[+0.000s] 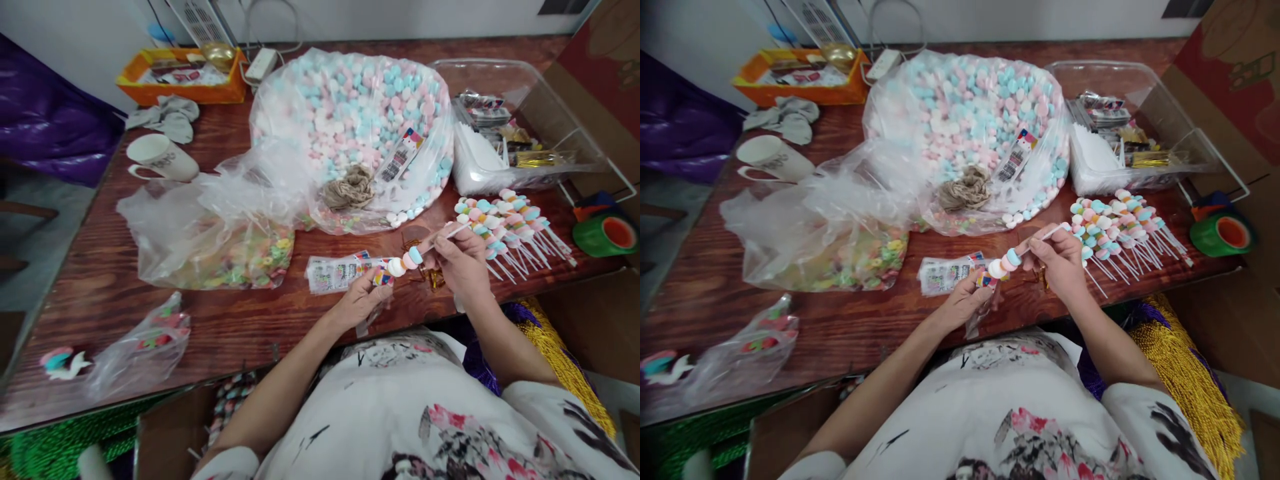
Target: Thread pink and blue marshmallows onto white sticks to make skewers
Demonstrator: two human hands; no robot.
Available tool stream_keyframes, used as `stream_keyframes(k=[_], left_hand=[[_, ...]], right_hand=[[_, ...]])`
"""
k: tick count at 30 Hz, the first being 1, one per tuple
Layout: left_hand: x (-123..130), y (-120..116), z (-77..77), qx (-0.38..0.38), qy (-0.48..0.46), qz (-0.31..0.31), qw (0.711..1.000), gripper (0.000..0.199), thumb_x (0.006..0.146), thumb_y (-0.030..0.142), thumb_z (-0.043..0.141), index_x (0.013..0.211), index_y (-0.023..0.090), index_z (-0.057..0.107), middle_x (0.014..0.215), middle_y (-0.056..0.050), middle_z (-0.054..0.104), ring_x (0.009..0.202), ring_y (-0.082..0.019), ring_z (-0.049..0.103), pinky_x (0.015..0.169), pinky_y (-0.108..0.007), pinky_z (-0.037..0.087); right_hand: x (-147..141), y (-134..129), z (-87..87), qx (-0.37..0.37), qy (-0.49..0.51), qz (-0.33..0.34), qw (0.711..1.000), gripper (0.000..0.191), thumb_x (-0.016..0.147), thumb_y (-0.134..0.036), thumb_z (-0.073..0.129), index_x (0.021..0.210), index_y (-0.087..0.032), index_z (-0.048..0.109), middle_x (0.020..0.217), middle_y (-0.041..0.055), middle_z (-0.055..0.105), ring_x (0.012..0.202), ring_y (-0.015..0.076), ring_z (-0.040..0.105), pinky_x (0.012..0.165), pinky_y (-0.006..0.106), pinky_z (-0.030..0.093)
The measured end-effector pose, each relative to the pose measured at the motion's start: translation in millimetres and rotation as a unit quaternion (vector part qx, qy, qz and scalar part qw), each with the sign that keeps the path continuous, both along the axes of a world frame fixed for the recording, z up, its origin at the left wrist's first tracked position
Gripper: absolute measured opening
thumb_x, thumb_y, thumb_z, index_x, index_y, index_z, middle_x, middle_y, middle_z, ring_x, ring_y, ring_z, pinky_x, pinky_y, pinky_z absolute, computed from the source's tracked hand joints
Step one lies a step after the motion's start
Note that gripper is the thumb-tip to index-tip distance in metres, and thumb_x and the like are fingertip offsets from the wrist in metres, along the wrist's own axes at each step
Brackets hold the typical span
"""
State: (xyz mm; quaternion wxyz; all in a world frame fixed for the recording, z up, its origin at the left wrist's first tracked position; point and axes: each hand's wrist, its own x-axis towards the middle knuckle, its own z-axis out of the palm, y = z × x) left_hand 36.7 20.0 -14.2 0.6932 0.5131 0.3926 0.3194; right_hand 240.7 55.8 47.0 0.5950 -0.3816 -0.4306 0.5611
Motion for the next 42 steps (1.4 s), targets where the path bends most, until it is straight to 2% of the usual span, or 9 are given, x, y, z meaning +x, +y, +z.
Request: stream_keyframes(k=[4, 8, 13, 17, 20, 24, 32, 39, 42], left_hand=[[6, 0, 9.8, 0.066, 0.057, -0.039, 0.995, 0.047, 0.066, 0.047, 0.079, 0.095, 0.016, 0.059, 0.081, 0.002, 0.057, 0.075, -0.012, 0.048, 0.070, -0.023, 0.040], [13, -3, 2.9, 0.017, 0.030, -0.020, 0.999, 0.045, 0.068, 0.052, 0.076, 0.085, 0.015, 0.057, 0.071, 0.002, 0.057, 0.067, -0.012, 0.049, 0.066, -0.025, 0.041], [10, -6, -4.5, -0.074, -0.002, -0.006, 0.997, 0.049, 0.065, 0.053, 0.078, 0.088, 0.015, 0.057, 0.061, 0.004, 0.055, 0.055, -0.010, 0.051, 0.057, -0.024, 0.040], [7, -4, 0.3, -0.007, 0.083, 0.023, 0.996, 0.056, 0.050, 0.034, 0.090, 0.094, 0.015, 0.062, 0.067, 0.007, 0.050, 0.061, -0.008, 0.042, 0.058, -0.020, 0.035], [8, -1, 1.4, 0.065, 0.138, 0.012, 0.988, 0.040, 0.059, 0.031, 0.085, 0.088, 0.014, 0.064, 0.072, 0.005, 0.052, 0.068, -0.010, 0.044, 0.066, -0.022, 0.037], [11, 0, 2.1, 0.049, 0.114, 0.000, 0.992, 0.030, 0.068, 0.036, 0.079, 0.084, 0.014, 0.065, 0.074, 0.003, 0.055, 0.070, -0.012, 0.047, 0.070, -0.024, 0.039], [16, -5, 13.1, -0.038, 0.058, -0.033, 0.997, 0.041, 0.057, 0.038, 0.086, 0.067, 0.015, 0.053, 0.061, 0.008, 0.038, 0.058, -0.007, 0.033, 0.058, -0.021, 0.030], [25, -2, 17.1, -0.019, 0.043, -0.047, 0.998, 0.042, 0.053, 0.036, 0.087, 0.065, 0.015, 0.052, 0.063, 0.007, 0.039, 0.062, -0.008, 0.034, 0.062, -0.022, 0.033], [27, -2, 12.8, -0.005, 0.058, -0.006, 0.998, 0.044, 0.051, 0.035, 0.088, 0.064, 0.015, 0.052, 0.061, 0.007, 0.036, 0.062, -0.008, 0.032, 0.060, -0.022, 0.031]], right_hand=[[2, 9, 3.6, -0.024, -0.022, 0.077, 0.996, 0.023, 0.076, -0.034, 0.076, 0.072, -0.019, 0.059, 0.065, -0.0002, 0.072, 0.044, 0.0096, 0.057, 0.040, 0.020, 0.041], [-12, 3, -1.9, -0.008, -0.031, 0.105, 0.994, 0.023, 0.078, -0.036, 0.074, 0.073, -0.019, 0.058, 0.066, -0.0008, 0.072, 0.048, 0.0099, 0.059, 0.043, 0.020, 0.044], [-15, -1, -11.4, 0.002, -0.065, 0.085, 0.994, 0.025, 0.077, -0.038, 0.074, 0.069, -0.019, 0.059, 0.062, -0.0021, 0.068, 0.050, 0.0096, 0.058, 0.048, 0.022, 0.048], [-6, -2, -9.8, 0.028, -0.115, 0.052, 0.992, 0.023, 0.079, -0.035, 0.072, 0.066, -0.018, 0.063, 0.061, -0.0020, 0.064, 0.050, 0.0086, 0.056, 0.048, 0.022, 0.045], [-3, -6, -5.0, 0.041, -0.112, 0.035, 0.992, 0.020, 0.080, -0.031, 0.071, 0.066, -0.018, 0.064, 0.063, -0.0019, 0.063, 0.052, 0.0092, 0.055, 0.050, 0.023, 0.044], [-2, -11, -2.5, 0.047, -0.075, 0.025, 0.996, 0.015, 0.080, -0.028, 0.070, 0.069, -0.020, 0.064, 0.066, -0.0015, 0.064, 0.057, 0.0111, 0.057, 0.052, 0.024, 0.045], [-3, -11, -11.2, 0.092, 0.000, 0.092, 0.991, 0.005, 0.079, -0.022, 0.072, 0.075, -0.023, 0.069, 0.077, 0.0003, 0.070, 0.070, 0.0153, 0.062, 0.064, 0.030, 0.048], [-8, -2, -9.8, 0.154, 0.023, 0.123, 0.980, 0.012, 0.078, -0.031, 0.074, 0.069, -0.025, 0.070, 0.071, 0.0006, 0.072, 0.080, 0.0205, 0.062, 0.091, 0.043, 0.043], [-16, -4, -13.8, 0.127, 0.035, 0.115, 0.985, 0.012, 0.077, -0.030, 0.074, 0.068, -0.024, 0.070, 0.072, 0.0008, 0.071, 0.080, 0.0201, 0.061, 0.090, 0.042, 0.043]])
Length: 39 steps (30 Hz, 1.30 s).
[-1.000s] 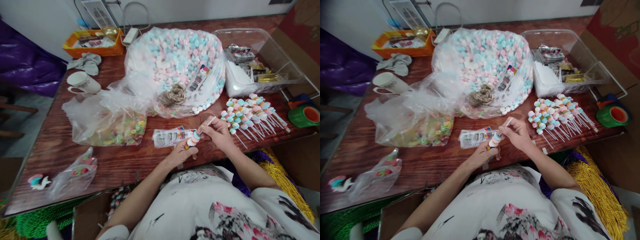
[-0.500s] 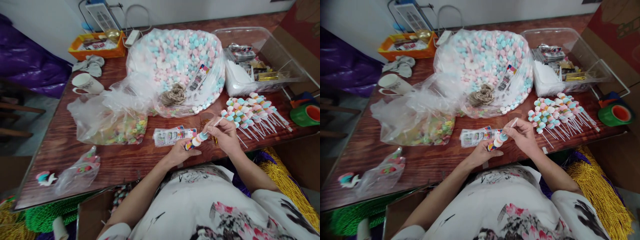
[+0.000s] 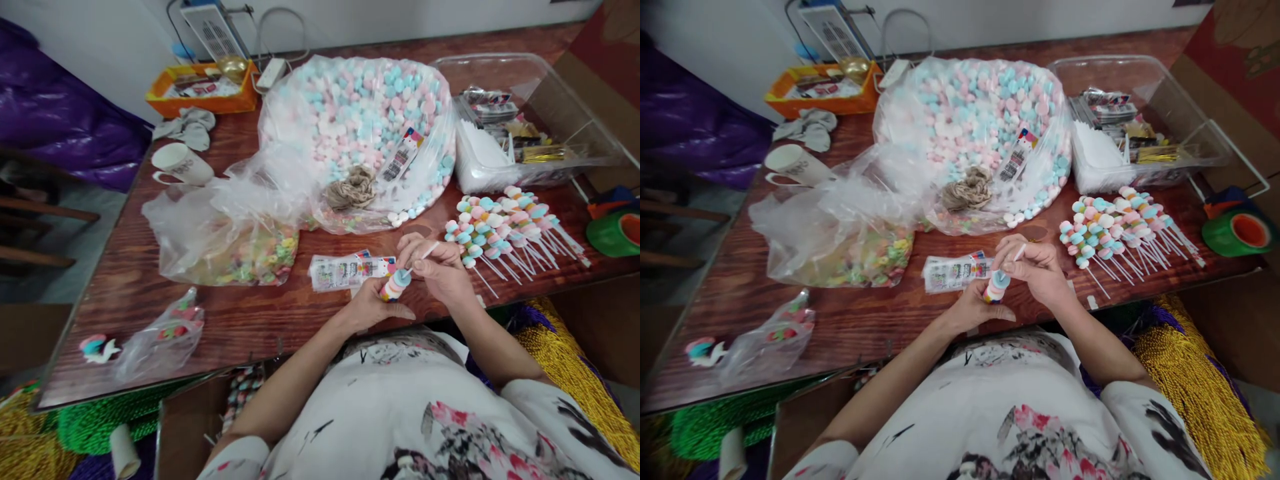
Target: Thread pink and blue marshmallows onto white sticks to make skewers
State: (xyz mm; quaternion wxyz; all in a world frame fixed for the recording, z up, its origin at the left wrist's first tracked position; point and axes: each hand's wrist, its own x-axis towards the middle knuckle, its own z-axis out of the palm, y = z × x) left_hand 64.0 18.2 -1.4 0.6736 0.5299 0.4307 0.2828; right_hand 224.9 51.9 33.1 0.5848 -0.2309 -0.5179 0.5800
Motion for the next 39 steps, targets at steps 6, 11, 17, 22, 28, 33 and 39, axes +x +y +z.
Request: stream_keyframes(k=[6, 11, 17, 22, 28, 33, 39], left_hand=[[-4, 1, -20.3, 0.043, 0.041, 0.091, 0.994, 0.042, 0.050, 0.034, 0.089, 0.069, 0.013, 0.058, 0.063, 0.006, 0.044, 0.064, -0.010, 0.040, 0.062, -0.023, 0.037], [-8, 1, -14.9, 0.054, 0.037, 0.011, 0.998, 0.037, 0.056, 0.033, 0.087, 0.073, 0.013, 0.062, 0.067, 0.003, 0.053, 0.070, -0.013, 0.049, 0.067, -0.026, 0.043], [-3, 1, 6.2, 0.057, -0.004, -0.062, 0.996, 0.044, 0.048, 0.031, 0.091, 0.082, 0.016, 0.066, 0.076, 0.000, 0.063, 0.091, -0.022, 0.060, 0.079, -0.030, 0.049], [-7, -4, 6.7, -0.060, -0.056, -0.075, 0.994, 0.039, 0.051, 0.033, 0.090, 0.065, 0.014, 0.059, 0.055, 0.004, 0.057, 0.051, -0.011, 0.053, 0.049, -0.022, 0.042], [-13, -2, -0.8, -0.125, -0.101, -0.030, 0.987, 0.038, 0.055, 0.030, 0.089, 0.075, 0.012, 0.061, 0.049, 0.006, 0.054, 0.041, -0.007, 0.046, 0.045, -0.019, 0.036], [-23, 2, 5.3, -0.060, -0.098, -0.012, 0.993, 0.091, 0.042, 0.019, 0.092, 0.125, 0.020, 0.053, 0.091, 0.000, 0.065, 0.084, -0.015, 0.061, 0.075, -0.025, 0.047], [-21, -12, -5.3, -0.129, -0.040, -0.062, 0.989, 0.039, 0.061, 0.037, 0.083, 0.079, 0.013, 0.058, 0.064, 0.003, 0.058, 0.056, -0.010, 0.052, 0.057, -0.023, 0.042]], right_hand=[[-19, -18, -18.8, -0.056, -0.065, -0.129, 0.988, 0.011, 0.081, -0.025, 0.069, 0.071, -0.022, 0.069, 0.074, 0.0007, 0.065, 0.076, 0.0162, 0.057, 0.076, 0.033, 0.045], [-17, -18, -13.5, -0.030, -0.057, -0.029, 0.997, 0.014, 0.081, -0.027, 0.069, 0.069, -0.022, 0.068, 0.073, 0.0014, 0.066, 0.076, 0.0173, 0.058, 0.076, 0.034, 0.046], [-11, 4, 13.4, 0.026, -0.048, 0.118, 0.992, 0.015, 0.080, -0.034, 0.072, 0.070, -0.023, 0.071, 0.072, 0.0022, 0.070, 0.082, 0.0202, 0.059, 0.081, 0.038, 0.046], [-18, 5, 5.6, 0.010, -0.030, 0.140, 0.990, 0.016, 0.080, -0.035, 0.071, 0.070, -0.023, 0.070, 0.073, 0.0016, 0.069, 0.077, 0.0185, 0.059, 0.075, 0.035, 0.047], [-23, -10, -9.1, -0.071, -0.123, 0.026, 0.990, 0.020, 0.078, -0.034, 0.072, 0.067, -0.019, 0.065, 0.073, 0.0000, 0.061, 0.068, 0.0130, 0.054, 0.068, 0.029, 0.044], [-17, -8, -10.4, -0.133, -0.095, -0.017, 0.986, 0.022, 0.075, -0.033, 0.075, 0.065, -0.019, 0.062, 0.068, -0.0018, 0.060, 0.063, 0.0118, 0.052, 0.062, 0.027, 0.043], [-24, -3, -8.0, -0.186, -0.010, -0.060, 0.981, 0.025, 0.069, -0.031, 0.078, 0.058, -0.019, 0.059, 0.065, -0.0019, 0.061, 0.062, 0.0118, 0.053, 0.060, 0.026, 0.043]])
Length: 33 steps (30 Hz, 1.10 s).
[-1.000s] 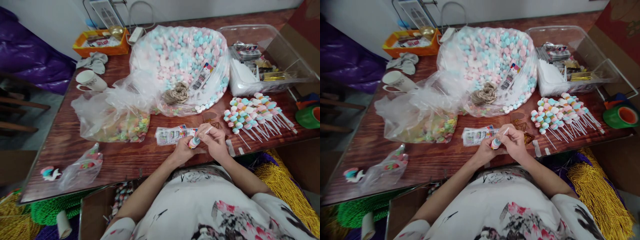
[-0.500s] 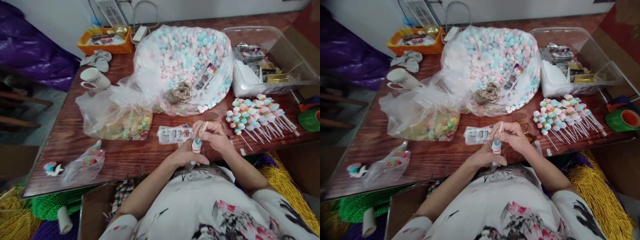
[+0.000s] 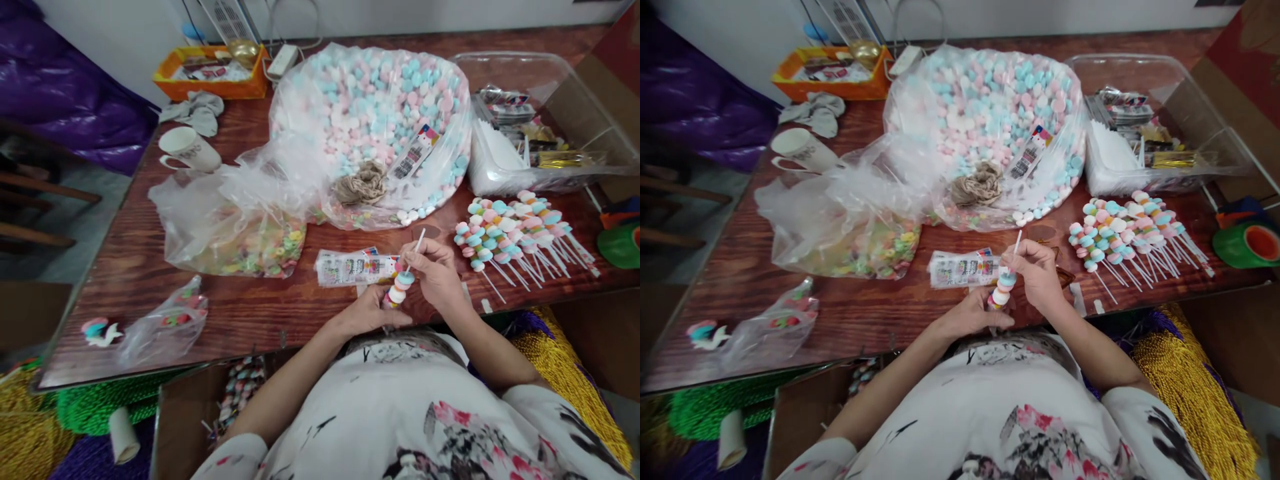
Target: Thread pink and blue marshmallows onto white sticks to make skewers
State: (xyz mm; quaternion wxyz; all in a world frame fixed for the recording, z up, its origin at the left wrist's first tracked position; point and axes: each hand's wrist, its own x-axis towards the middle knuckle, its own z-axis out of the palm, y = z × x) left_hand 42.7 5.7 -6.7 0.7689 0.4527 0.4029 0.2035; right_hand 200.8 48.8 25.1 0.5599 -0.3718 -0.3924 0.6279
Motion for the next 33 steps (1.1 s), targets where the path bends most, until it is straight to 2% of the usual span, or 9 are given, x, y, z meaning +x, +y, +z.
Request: stream_keyframes(k=[5, 9, 11, 14, 18, 22, 26, 29, 33], left_hand=[[7, -3, -2.0, 0.079, 0.021, 0.078, 0.994, 0.036, 0.066, 0.037, 0.080, 0.076, 0.014, 0.054, 0.060, 0.007, 0.049, 0.055, -0.007, 0.043, 0.055, -0.021, 0.037], [11, -4, 1.1, 0.168, 0.066, 0.086, 0.980, 0.029, 0.068, 0.031, 0.077, 0.074, 0.015, 0.053, 0.064, 0.007, 0.044, 0.061, -0.008, 0.037, 0.059, -0.021, 0.036], [12, -6, 1.6, 0.178, 0.074, 0.074, 0.978, 0.029, 0.069, 0.030, 0.076, 0.071, 0.015, 0.051, 0.066, 0.006, 0.045, 0.062, -0.008, 0.038, 0.060, -0.022, 0.036], [13, -8, 2.5, 0.141, 0.048, 0.052, 0.988, 0.034, 0.068, 0.033, 0.077, 0.068, 0.016, 0.048, 0.064, 0.006, 0.042, 0.060, -0.008, 0.036, 0.057, -0.021, 0.033], [8, -6, 3.6, 0.062, -0.006, 0.084, 0.995, 0.045, 0.058, 0.036, 0.085, 0.068, 0.016, 0.046, 0.058, 0.010, 0.037, 0.053, -0.005, 0.031, 0.051, -0.020, 0.027], [0, -3, 1.8, -0.011, -0.032, 0.117, 0.993, 0.048, 0.060, 0.043, 0.083, 0.089, 0.014, 0.057, 0.058, 0.008, 0.049, 0.048, -0.005, 0.041, 0.048, -0.020, 0.033], [-2, -3, -1.9, -0.004, -0.023, 0.148, 0.989, 0.054, 0.059, 0.046, 0.083, 0.096, 0.013, 0.061, 0.063, 0.005, 0.054, 0.051, -0.007, 0.047, 0.052, -0.020, 0.039], [-1, -3, -2.6, 0.054, -0.003, 0.144, 0.988, 0.048, 0.065, 0.046, 0.080, 0.095, 0.013, 0.064, 0.064, 0.005, 0.052, 0.053, -0.007, 0.044, 0.053, -0.020, 0.038], [-4, -3, 1.5, 0.222, 0.076, 0.154, 0.960, 0.040, 0.073, 0.044, 0.074, 0.102, 0.016, 0.068, 0.073, 0.003, 0.058, 0.066, -0.010, 0.049, 0.066, -0.023, 0.041]], right_hand=[[-8, 2, 0.3, 0.014, -0.002, -0.064, 0.998, 0.025, 0.071, -0.027, 0.076, 0.057, -0.019, 0.057, 0.064, -0.0020, 0.061, 0.063, 0.0117, 0.054, 0.063, 0.027, 0.045], [-8, 6, 3.0, 0.004, -0.004, -0.093, 0.996, 0.026, 0.069, -0.026, 0.077, 0.057, -0.019, 0.054, 0.064, -0.0033, 0.059, 0.061, 0.0106, 0.053, 0.060, 0.025, 0.044], [-7, 8, 5.4, 0.012, -0.005, -0.081, 0.997, 0.025, 0.070, -0.025, 0.076, 0.057, -0.019, 0.055, 0.064, -0.0033, 0.059, 0.060, 0.0101, 0.052, 0.059, 0.024, 0.043], [-7, 9, 8.1, 0.028, 0.004, -0.034, 0.999, 0.020, 0.072, -0.022, 0.075, 0.060, -0.019, 0.059, 0.066, -0.0021, 0.060, 0.061, 0.0107, 0.052, 0.057, 0.024, 0.041], [-7, 10, 4.9, 0.062, 0.026, 0.018, 0.998, 0.017, 0.072, -0.024, 0.075, 0.063, -0.019, 0.061, 0.067, -0.0006, 0.062, 0.065, 0.0133, 0.054, 0.062, 0.028, 0.043], [-2, 11, -5.5, 0.056, 0.022, -0.015, 0.998, 0.020, 0.074, -0.030, 0.072, 0.063, -0.020, 0.059, 0.063, -0.0013, 0.060, 0.064, 0.0141, 0.053, 0.066, 0.031, 0.044], [4, 9, -14.3, 0.050, 0.012, -0.055, 0.997, 0.018, 0.075, -0.028, 0.071, 0.064, -0.021, 0.059, 0.062, -0.0021, 0.059, 0.065, 0.0140, 0.053, 0.070, 0.032, 0.044], [9, 7, -17.8, 0.060, -0.014, -0.082, 0.995, 0.016, 0.077, -0.027, 0.070, 0.066, -0.020, 0.061, 0.062, -0.0021, 0.059, 0.065, 0.0139, 0.054, 0.069, 0.031, 0.044], [18, 8, -21.2, 0.058, -0.039, -0.130, 0.989, 0.015, 0.078, -0.025, 0.069, 0.066, -0.020, 0.063, 0.063, -0.0026, 0.060, 0.063, 0.0122, 0.054, 0.066, 0.028, 0.044]])
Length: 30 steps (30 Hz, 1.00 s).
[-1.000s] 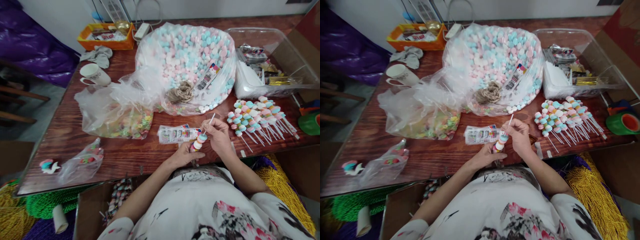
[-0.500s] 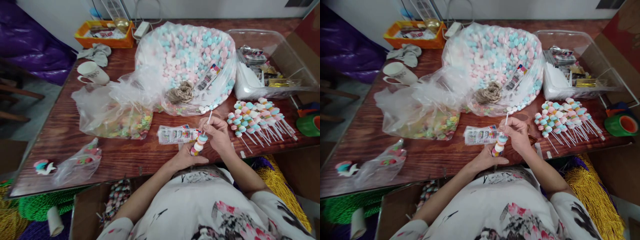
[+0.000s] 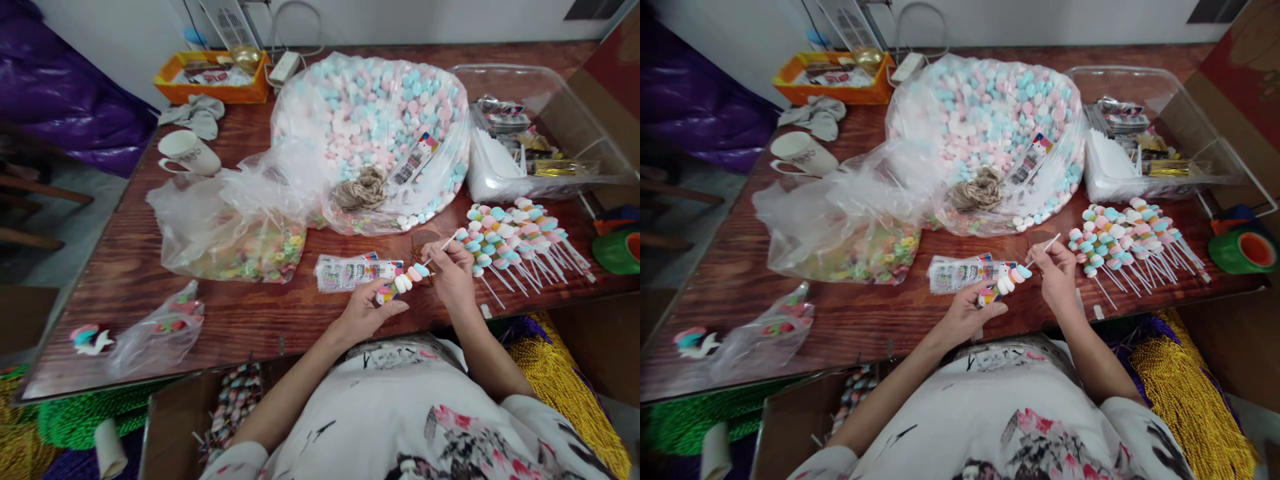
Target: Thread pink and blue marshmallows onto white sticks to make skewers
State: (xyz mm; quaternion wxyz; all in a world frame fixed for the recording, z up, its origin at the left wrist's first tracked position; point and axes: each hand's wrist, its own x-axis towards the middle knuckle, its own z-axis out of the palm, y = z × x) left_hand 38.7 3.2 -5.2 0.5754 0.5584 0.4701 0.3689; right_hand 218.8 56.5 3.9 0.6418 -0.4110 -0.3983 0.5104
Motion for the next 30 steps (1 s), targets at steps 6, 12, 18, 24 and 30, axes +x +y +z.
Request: stream_keyframes(k=[6, 12, 18, 24, 30], left_hand=[[-8, 1, 3.6, 0.102, 0.097, 0.020, 0.990, 0.040, 0.076, 0.045, 0.073, 0.103, 0.016, 0.068, 0.078, 0.000, 0.062, 0.070, -0.013, 0.051, 0.068, -0.023, 0.041], [-6, -3, 2.5, 0.105, 0.223, -0.063, 0.967, 0.057, 0.066, 0.039, 0.082, 0.115, 0.020, 0.063, 0.095, -0.001, 0.069, 0.083, -0.019, 0.060, 0.079, -0.029, 0.044], [-9, -3, -0.4, 0.154, 0.301, -0.035, 0.941, 0.026, 0.077, 0.023, 0.070, 0.102, 0.018, 0.064, 0.093, -0.006, 0.069, 0.085, -0.021, 0.062, 0.076, -0.032, 0.045], [-10, -5, 5.4, 0.157, 0.225, -0.020, 0.961, 0.030, 0.078, 0.026, 0.070, 0.106, 0.018, 0.064, 0.093, -0.004, 0.070, 0.083, -0.019, 0.063, 0.078, -0.030, 0.046], [-11, -11, 5.2, 0.133, 0.181, -0.035, 0.974, 0.061, 0.078, 0.033, 0.072, 0.133, 0.017, 0.052, 0.094, -0.003, 0.070, 0.080, -0.017, 0.063, 0.080, -0.029, 0.048]], right_hand=[[12, -8, -2.4, 0.002, -0.037, 0.066, 0.997, 0.003, 0.077, -0.022, 0.072, 0.075, -0.021, 0.069, 0.067, -0.0029, 0.063, 0.059, 0.0112, 0.054, 0.060, 0.027, 0.044], [17, -13, 5.1, 0.083, -0.131, 0.127, 0.980, 0.009, 0.076, -0.024, 0.074, 0.069, -0.022, 0.069, 0.069, -0.0002, 0.064, 0.071, 0.0164, 0.058, 0.071, 0.033, 0.047], [11, -16, 6.3, 0.084, -0.120, 0.136, 0.980, 0.010, 0.077, -0.024, 0.073, 0.070, -0.022, 0.066, 0.070, -0.0009, 0.061, 0.071, 0.0157, 0.057, 0.070, 0.033, 0.047], [4, -21, -2.9, 0.033, -0.066, 0.094, 0.993, 0.012, 0.078, -0.025, 0.072, 0.068, -0.021, 0.066, 0.070, -0.0016, 0.061, 0.070, 0.0136, 0.056, 0.069, 0.029, 0.045], [3, -21, -4.8, -0.013, 0.016, 0.044, 0.999, 0.007, 0.076, -0.024, 0.072, 0.070, -0.021, 0.069, 0.066, -0.0015, 0.065, 0.066, 0.0144, 0.059, 0.069, 0.031, 0.047]])
